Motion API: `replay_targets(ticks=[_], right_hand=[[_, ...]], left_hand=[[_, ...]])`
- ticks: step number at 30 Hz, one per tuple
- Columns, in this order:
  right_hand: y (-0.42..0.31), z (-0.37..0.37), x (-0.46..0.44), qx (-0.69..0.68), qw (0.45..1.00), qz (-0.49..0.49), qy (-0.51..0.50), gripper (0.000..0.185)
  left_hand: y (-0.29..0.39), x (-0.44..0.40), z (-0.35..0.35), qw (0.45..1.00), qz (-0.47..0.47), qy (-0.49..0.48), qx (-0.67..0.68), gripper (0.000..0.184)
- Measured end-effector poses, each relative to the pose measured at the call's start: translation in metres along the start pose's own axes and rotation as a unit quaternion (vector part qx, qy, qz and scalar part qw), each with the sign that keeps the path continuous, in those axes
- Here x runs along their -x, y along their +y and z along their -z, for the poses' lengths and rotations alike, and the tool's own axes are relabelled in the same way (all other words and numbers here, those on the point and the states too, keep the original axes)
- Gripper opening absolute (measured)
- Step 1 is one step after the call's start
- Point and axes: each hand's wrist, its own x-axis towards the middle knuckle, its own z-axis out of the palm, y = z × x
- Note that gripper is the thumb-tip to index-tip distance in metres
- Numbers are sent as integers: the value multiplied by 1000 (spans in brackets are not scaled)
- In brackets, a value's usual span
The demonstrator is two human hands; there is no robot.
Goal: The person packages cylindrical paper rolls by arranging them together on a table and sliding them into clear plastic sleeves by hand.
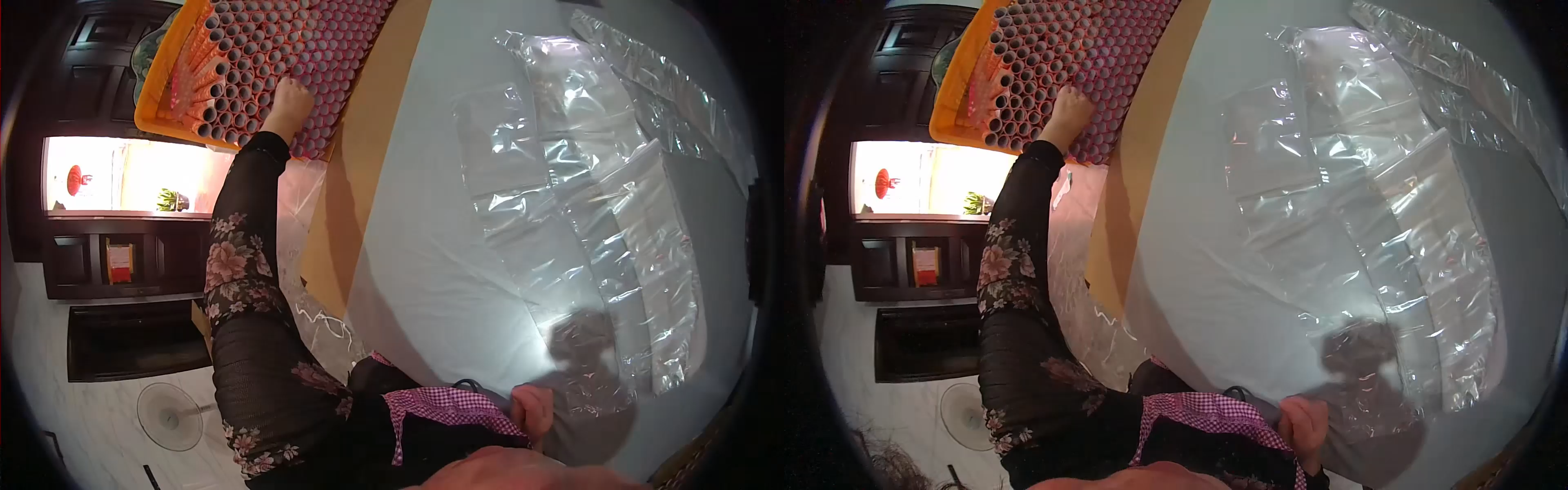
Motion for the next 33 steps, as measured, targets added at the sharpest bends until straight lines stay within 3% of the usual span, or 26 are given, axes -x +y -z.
replay_targets(ticks=[5, 8, 10, 13, 18, 20, 21, 23, 24, 25, 26, 27, 28, 29, 31, 32, 33], right_hand=[[1, -2, -1, -7, 1000, 10, 15, 24], [-3, 0, -4, -12, 1000, 2, 11, 24], [-7, 2, -7, -15, 1000, -8, 3, 24], [-11, 3, -9, -19, 1000, -17, 1, 24], [-12, 2, -13, -12, 998, 44, 31, 26], [-12, 1, -11, -19, 998, 43, 34, 27], [-12, 1, -11, -29, 998, 42, 38, 27], [-12, 1, -11, -25, 998, 43, 39, 28], [-13, 2, -11, -25, 998, 43, 38, 29], [-12, 1, -11, -24, 998, 43, 38, 29], [-12, 1, -11, -24, 998, 42, 39, 29], [-12, 1, -10, -25, 998, 41, 39, 29], [-11, 1, -10, -25, 998, 40, 39, 29], [-11, 1, -11, -21, 998, 45, 36, 29], [-10, 1, -12, -19, 998, 52, 31, 29], [-11, 1, -12, -20, 998, 46, 27, 29], [-12, 1, -12, -20, 999, 39, 24, 28]], left_hand=[[0, 7, 50, 999, -35, -27, 18, 15], [2, 12, 79, 997, -43, 17, 70, 15], [8, 12, 106, 997, -47, -20, 62, 16], [16, 12, 120, 998, -44, 33, 38, 17], [19, 21, 125, 998, -38, 41, 27, 11], [21, 26, 119, 984, 18, 152, 94, 11], [22, 28, 118, 983, 18, 156, 95, 11], [24, 38, 112, 929, 88, 224, 281, 16], [24, 44, 109, 881, 120, 260, 377, 29], [24, 49, 105, 881, 121, 260, 377, 29], [25, 54, 101, 789, 219, 174, 547, 36], [23, 60, 100, 654, 306, 77, 688, 45], [14, 68, 95, 505, 303, -35, 807, 63], [17, 65, 60, 506, 304, -36, 807, 63], [41, 46, -23, 30, 354, -92, 930, 75], [42, 42, -10, -45, 400, -73, 912, 86], [44, 37, -8, -45, 401, -74, 912, 86]])
